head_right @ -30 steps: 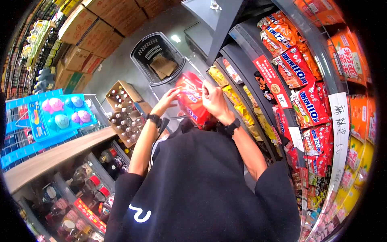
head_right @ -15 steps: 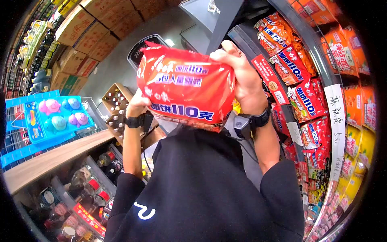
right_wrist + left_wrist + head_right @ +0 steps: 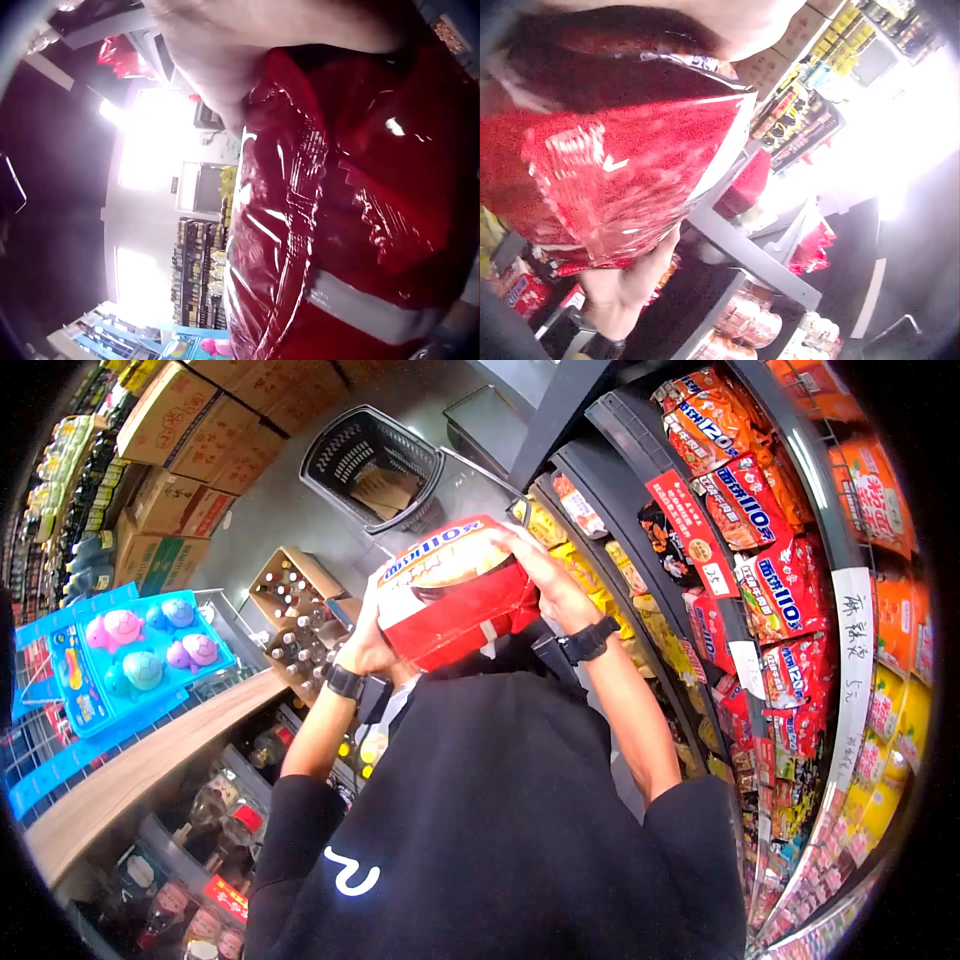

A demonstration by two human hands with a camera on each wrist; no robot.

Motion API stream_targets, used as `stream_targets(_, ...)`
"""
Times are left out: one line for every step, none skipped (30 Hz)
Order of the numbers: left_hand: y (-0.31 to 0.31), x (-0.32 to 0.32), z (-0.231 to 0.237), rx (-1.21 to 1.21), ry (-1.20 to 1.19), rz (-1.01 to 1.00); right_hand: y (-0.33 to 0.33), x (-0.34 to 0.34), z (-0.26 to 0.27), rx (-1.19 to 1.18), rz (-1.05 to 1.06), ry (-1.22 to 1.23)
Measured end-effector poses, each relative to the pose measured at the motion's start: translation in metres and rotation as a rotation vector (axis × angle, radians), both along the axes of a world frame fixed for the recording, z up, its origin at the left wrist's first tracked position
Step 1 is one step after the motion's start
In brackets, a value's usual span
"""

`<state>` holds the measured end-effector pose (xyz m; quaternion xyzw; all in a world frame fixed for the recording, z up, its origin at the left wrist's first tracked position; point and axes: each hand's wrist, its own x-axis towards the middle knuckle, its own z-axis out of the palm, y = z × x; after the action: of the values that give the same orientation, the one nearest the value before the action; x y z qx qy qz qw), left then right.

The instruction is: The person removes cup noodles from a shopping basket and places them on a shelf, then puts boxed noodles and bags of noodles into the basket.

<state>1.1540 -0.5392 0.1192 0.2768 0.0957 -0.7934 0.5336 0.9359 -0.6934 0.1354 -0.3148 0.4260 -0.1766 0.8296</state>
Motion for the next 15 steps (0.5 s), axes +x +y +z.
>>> stream_targets(0.001,0.001,0.001,0.018,0.024,-0.037,-0.006,0.000,-0.006,0.096,0.032,-0.035)
stream_targets(-0.004,0.004,-0.001,0.047,0.041,-0.051,-0.010,0.002,-0.008,0.085,0.046,-0.015)
stream_targets(-0.008,0.007,-0.002,0.079,0.059,-0.063,-0.014,0.004,-0.008,0.078,0.061,0.007)
stream_targets(-0.012,0.008,-0.003,0.113,0.078,-0.071,-0.017,0.007,-0.007,0.072,0.080,0.028)
stream_targets(-0.015,0.008,-0.004,0.109,-0.013,-0.036,-0.021,0.011,-0.004,0.022,0.100,0.074)
stream_targets(-0.019,0.008,-0.006,0.102,-0.110,0.000,-0.026,0.010,-0.007,-0.078,0.116,0.031)
stream_targets(-0.022,0.010,-0.008,0.091,-0.211,0.036,-0.032,0.008,-0.015,-0.182,0.131,-0.016)
stream_targets(-0.026,0.012,-0.010,0.078,-0.315,0.071,-0.038,0.005,-0.026,-0.287,0.142,-0.067)
stream_targets(-0.020,0.016,-0.014,0.025,-0.325,0.114,-0.043,0.000,-0.040,-0.191,0.086,-0.223)
stream_targets(-0.022,0.020,-0.004,-0.004,-0.526,0.195,-0.046,0.003,-0.047,-0.081,-0.018,-0.256)
stream_targets(-0.022,0.022,0.004,-0.020,-0.699,0.159,-0.049,0.003,-0.053,0.053,0.006,-0.269)
stream_targets(-0.026,0.025,0.008,-0.032,-0.869,0.117,-0.053,0.002,-0.061,0.189,0.028,-0.275)
stream_targets(-0.032,0.025,0.004,-0.098,-1.043,0.094,-0.057,0.001,-0.075,0.256,0.107,-0.211)
stream_targets(-0.037,0.026,0.000,-0.159,-1.215,0.068,-0.060,0.001,-0.087,0.327,0.187,-0.144)
stream_targets(-0.042,0.030,-0.001,-0.155,-1.285,0.010,-0.062,0.004,-0.094,0.330,0.187,-0.187)
